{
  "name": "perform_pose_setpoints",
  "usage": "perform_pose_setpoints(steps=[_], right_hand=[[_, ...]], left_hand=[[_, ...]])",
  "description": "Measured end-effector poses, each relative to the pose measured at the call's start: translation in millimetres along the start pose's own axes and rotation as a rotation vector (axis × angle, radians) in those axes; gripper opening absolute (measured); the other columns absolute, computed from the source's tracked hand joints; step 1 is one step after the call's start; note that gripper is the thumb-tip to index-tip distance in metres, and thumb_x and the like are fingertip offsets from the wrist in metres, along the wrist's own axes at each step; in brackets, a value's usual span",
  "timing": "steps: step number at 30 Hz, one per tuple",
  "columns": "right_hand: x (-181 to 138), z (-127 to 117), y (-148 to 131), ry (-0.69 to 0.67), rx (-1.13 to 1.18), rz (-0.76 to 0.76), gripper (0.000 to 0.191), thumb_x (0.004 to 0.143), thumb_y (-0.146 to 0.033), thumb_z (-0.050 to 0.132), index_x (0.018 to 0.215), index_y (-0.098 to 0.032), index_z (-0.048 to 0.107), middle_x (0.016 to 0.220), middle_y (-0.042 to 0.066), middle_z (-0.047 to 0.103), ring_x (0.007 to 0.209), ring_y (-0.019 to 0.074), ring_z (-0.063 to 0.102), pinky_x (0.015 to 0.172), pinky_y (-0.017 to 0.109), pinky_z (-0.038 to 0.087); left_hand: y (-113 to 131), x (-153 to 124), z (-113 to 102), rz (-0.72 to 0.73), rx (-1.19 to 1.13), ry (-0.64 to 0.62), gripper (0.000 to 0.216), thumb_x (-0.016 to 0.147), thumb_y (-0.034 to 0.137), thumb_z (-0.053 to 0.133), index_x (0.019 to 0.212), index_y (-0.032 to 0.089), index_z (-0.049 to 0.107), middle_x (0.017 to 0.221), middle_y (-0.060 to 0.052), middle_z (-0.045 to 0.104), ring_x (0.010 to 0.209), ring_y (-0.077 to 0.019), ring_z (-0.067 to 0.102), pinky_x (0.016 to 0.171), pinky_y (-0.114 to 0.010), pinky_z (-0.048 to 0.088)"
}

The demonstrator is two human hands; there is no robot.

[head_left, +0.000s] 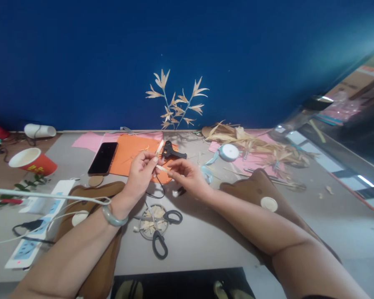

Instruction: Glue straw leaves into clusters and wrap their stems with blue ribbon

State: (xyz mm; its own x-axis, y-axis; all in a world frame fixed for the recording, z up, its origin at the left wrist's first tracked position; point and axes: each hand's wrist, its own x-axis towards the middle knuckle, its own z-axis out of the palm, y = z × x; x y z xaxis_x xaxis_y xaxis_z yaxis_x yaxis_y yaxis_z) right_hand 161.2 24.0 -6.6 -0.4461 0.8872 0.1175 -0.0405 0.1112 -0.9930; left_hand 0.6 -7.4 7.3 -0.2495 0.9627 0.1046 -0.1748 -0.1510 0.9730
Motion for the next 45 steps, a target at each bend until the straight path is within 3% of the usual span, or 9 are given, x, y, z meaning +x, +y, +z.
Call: perform_pose_setpoints(steps=[2,6,11,14,18,21,26,34,45], right_hand=[[0.8,-1.1,1.5,-0.088,0.005,0.087,0.031,0.076,-0.041,0.071,0.095,-0.017,0.066,0.074,0.001,0.066,0.058,0.0103,0.058,0.054,0.023,0.047],[0.6,-1.7,1.7,-0.166,-0.041,0.179,0.028,0.076,-0.042,0.071,0.082,-0.014,0.068,0.066,0.000,0.064,0.048,0.0066,0.050,0.046,0.020,0.041],[0.9,-0.1,-1.6,-0.012,0.029,0.136,0.024,0.075,-0.039,0.071,0.079,-0.016,0.062,0.064,-0.003,0.061,0.050,0.0064,0.050,0.047,0.019,0.041],[3.0,-0.4,-0.3,0.073,0.044,0.098,0.022,0.076,-0.037,0.071,0.081,-0.017,0.061,0.068,-0.002,0.063,0.048,0.0059,0.048,0.047,0.020,0.041],[4.9,-0.9,5.2,0.071,0.031,0.051,0.020,0.075,-0.034,0.070,0.080,-0.018,0.061,0.069,-0.002,0.064,0.049,0.0070,0.048,0.047,0.021,0.040],[3.7,-0.2,6.6,0.064,-0.064,-0.015,0.013,0.076,-0.029,0.068,0.074,-0.017,0.062,0.064,-0.002,0.060,0.052,0.0079,0.049,0.050,0.021,0.040],[-0.5,0.8,2.1,0.022,-0.190,-0.050,0.013,0.079,-0.029,0.065,0.073,-0.018,0.063,0.065,0.000,0.062,0.053,0.0092,0.051,0.052,0.023,0.042],[0.1,-0.7,-7.7,-0.280,0.123,0.247,0.034,0.078,-0.047,0.068,0.073,-0.015,0.058,0.064,-0.001,0.063,0.048,0.0065,0.052,0.046,0.019,0.041],[-0.2,0.9,-2.7,-0.211,0.220,0.313,0.025,0.072,-0.037,0.075,0.076,-0.015,0.064,0.066,-0.001,0.068,0.044,0.0050,0.052,0.044,0.018,0.042]], left_hand=[[-0.9,0.8,-0.9,-0.026,-0.026,-0.005,0.023,0.077,0.034,0.069,0.085,0.018,0.054,0.073,0.000,0.068,0.049,-0.0063,0.055,0.047,-0.019,0.042],[-3.0,2.4,-1.7,-0.026,-0.054,-0.018,0.021,0.078,0.032,0.069,0.085,0.018,0.054,0.073,0.001,0.067,0.049,-0.0062,0.055,0.047,-0.019,0.041],[-3.2,4.5,-4.5,0.066,-0.053,0.061,0.018,0.080,0.031,0.066,0.087,0.019,0.054,0.074,0.000,0.068,0.052,-0.0071,0.054,0.047,-0.018,0.039],[-2.5,3.4,-3.8,0.053,-0.001,0.053,0.019,0.080,0.033,0.067,0.088,0.017,0.059,0.083,-0.004,0.071,0.069,-0.0112,0.062,0.062,-0.022,0.048],[-4.1,-0.9,0.1,-0.003,0.051,-0.119,0.016,0.077,0.031,0.069,0.083,0.016,0.066,0.090,-0.006,0.072,0.088,-0.0156,0.065,0.084,-0.028,0.048],[-6.4,-2.9,0.6,0.009,0.121,-0.173,0.012,0.076,0.028,0.070,0.080,0.017,0.069,0.086,-0.004,0.071,0.085,-0.0158,0.064,0.084,-0.028,0.047],[-3.5,-4.4,0.0,0.062,0.199,-0.123,0.011,0.075,0.027,0.071,0.081,0.018,0.073,0.084,-0.005,0.072,0.083,-0.0170,0.064,0.085,-0.029,0.047],[1.6,-4.5,2.7,-0.064,0.012,-0.083,0.011,0.069,0.026,0.076,0.073,0.017,0.072,0.073,-0.002,0.070,0.069,-0.0133,0.062,0.072,-0.026,0.050],[-3.5,-0.8,-0.4,-0.025,0.037,-0.007,0.012,0.069,0.027,0.077,0.076,0.018,0.073,0.076,-0.002,0.071,0.074,-0.0138,0.064,0.076,-0.027,0.050]])
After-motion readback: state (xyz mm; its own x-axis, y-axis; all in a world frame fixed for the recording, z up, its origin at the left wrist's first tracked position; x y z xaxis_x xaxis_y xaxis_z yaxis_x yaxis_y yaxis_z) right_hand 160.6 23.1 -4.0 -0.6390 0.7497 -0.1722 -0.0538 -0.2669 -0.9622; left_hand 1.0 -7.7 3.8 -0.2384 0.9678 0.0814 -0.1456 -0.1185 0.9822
